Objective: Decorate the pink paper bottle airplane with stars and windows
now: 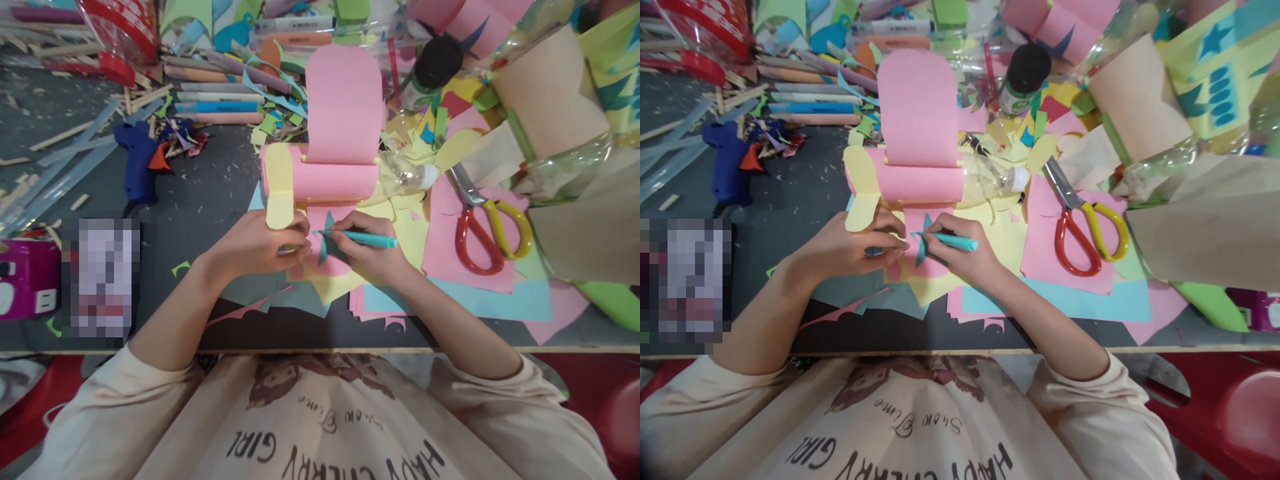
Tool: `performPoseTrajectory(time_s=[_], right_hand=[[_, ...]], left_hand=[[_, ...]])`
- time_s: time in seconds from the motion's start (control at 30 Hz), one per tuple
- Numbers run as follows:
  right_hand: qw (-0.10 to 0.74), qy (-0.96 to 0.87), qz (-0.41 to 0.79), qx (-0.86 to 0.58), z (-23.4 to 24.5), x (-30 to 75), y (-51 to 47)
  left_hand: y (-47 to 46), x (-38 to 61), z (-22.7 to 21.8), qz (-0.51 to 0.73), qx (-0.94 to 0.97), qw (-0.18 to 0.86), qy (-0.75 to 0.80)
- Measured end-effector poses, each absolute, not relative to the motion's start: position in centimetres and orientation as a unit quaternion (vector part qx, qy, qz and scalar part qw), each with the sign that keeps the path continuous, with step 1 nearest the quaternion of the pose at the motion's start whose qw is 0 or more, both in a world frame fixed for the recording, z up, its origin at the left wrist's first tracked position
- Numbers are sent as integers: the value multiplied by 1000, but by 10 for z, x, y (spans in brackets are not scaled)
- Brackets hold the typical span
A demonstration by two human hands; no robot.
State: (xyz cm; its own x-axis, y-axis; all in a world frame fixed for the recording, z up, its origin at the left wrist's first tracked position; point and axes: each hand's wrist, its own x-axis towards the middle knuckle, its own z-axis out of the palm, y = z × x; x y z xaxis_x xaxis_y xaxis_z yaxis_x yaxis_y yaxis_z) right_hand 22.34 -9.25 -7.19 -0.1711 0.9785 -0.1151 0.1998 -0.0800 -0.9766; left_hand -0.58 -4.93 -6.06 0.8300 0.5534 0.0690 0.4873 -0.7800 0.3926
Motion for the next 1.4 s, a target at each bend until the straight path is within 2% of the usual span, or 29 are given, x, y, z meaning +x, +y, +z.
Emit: performPoseTrajectory(time_s=[0.13, 0.7, 1.0, 1.17, 1.4], right_hand=[[361, -567, 535, -512, -73, 224, -93], [356, -583, 534, -499, -71, 224, -93], [347, -592, 529, -499, -70, 224, -94], [357, -579, 519, -517, -72, 223, -94], [421, -562, 513, -494, -73, 227, -88]], left_hand=[[-49, -7, -61, 133, 949, 157, 238], [-47, -7, -62, 166, 950, 148, 219], [-48, -8, -62, 116, 950, 159, 244], [-48, -7, -59, 101, 949, 168, 247], [-46, -9, -66, 117, 948, 171, 242]])
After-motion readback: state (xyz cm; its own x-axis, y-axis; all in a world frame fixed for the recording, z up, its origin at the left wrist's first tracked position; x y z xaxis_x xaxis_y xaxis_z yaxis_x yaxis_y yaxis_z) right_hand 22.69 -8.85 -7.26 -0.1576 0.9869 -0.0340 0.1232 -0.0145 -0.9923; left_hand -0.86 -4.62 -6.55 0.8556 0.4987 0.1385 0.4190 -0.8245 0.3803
